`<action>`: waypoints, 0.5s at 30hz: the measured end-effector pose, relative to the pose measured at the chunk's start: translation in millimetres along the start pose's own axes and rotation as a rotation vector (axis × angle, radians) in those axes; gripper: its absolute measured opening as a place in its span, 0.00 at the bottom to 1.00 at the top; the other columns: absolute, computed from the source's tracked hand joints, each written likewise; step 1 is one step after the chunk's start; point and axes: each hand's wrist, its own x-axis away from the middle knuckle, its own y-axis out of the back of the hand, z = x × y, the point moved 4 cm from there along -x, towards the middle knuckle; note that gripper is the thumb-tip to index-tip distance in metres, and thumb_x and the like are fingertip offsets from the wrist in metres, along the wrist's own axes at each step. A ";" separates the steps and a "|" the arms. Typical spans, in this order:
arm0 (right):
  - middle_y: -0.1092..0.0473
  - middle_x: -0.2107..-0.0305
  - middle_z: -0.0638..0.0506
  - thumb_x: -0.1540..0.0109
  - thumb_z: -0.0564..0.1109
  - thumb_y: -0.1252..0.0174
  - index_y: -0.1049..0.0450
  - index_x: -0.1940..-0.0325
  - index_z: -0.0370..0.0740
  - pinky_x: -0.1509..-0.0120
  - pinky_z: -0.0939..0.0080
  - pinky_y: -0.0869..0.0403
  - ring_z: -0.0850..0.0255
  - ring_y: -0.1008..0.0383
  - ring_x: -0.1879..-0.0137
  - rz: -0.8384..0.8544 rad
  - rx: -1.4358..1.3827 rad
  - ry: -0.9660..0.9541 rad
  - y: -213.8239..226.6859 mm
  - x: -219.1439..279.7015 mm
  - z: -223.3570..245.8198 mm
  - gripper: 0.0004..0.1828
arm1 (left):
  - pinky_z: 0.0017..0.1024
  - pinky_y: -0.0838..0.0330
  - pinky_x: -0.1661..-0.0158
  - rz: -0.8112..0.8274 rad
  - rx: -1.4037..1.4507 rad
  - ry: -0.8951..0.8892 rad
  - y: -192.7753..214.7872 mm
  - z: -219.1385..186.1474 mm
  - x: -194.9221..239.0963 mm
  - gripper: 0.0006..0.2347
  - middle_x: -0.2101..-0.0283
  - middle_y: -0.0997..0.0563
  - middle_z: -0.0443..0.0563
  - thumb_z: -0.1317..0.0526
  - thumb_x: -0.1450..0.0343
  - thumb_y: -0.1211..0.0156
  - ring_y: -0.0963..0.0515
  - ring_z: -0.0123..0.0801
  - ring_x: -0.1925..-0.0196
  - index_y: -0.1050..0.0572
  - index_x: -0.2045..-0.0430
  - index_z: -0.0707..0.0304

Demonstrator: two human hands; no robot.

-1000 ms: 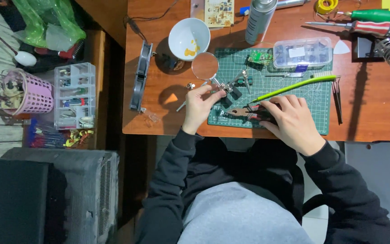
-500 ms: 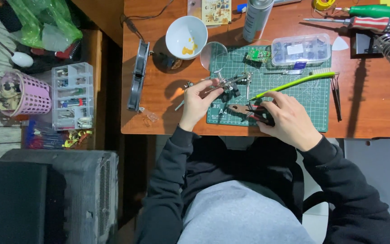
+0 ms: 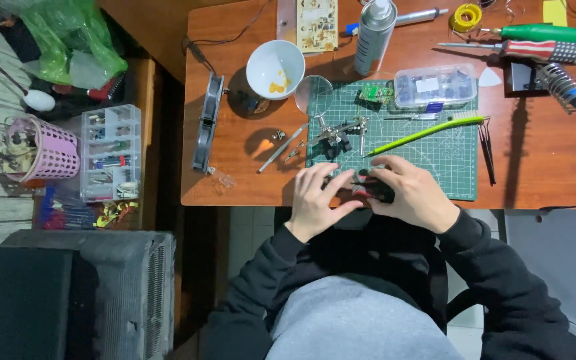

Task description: Using pliers to cut and modify small wires and components on a circuit board held by a magnifying glass stand.

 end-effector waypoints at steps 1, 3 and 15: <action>0.29 0.51 0.51 0.55 0.50 0.32 0.24 0.56 0.44 0.54 0.57 0.22 0.54 0.22 0.55 0.002 0.001 0.000 3.3 -2.6 7.2 0.24 | 0.41 0.37 0.45 -0.002 0.001 0.002 -3.9 2.7 2.8 0.24 0.50 0.27 0.50 0.43 0.36 0.33 0.26 0.43 0.46 0.24 0.49 0.48; 0.29 0.53 0.50 0.55 0.48 0.32 0.24 0.57 0.42 0.56 0.59 0.22 0.55 0.23 0.57 0.013 -0.057 0.065 8.3 -7.5 24.2 0.23 | 0.43 0.37 0.45 0.105 -0.104 -0.083 -16.2 5.3 9.9 0.19 0.63 0.25 0.42 0.46 0.37 0.31 0.25 0.34 0.56 0.23 0.54 0.45; 0.29 0.51 0.46 0.47 0.46 0.30 0.25 0.44 0.43 0.46 0.50 0.26 0.48 0.26 0.46 -0.171 -0.097 0.074 7.3 -11.6 17.4 0.27 | 0.37 0.34 0.63 0.042 -0.241 0.309 56.5 53.4 46.2 0.22 0.68 0.29 0.41 0.57 0.46 0.24 0.27 0.39 0.65 0.22 0.58 0.46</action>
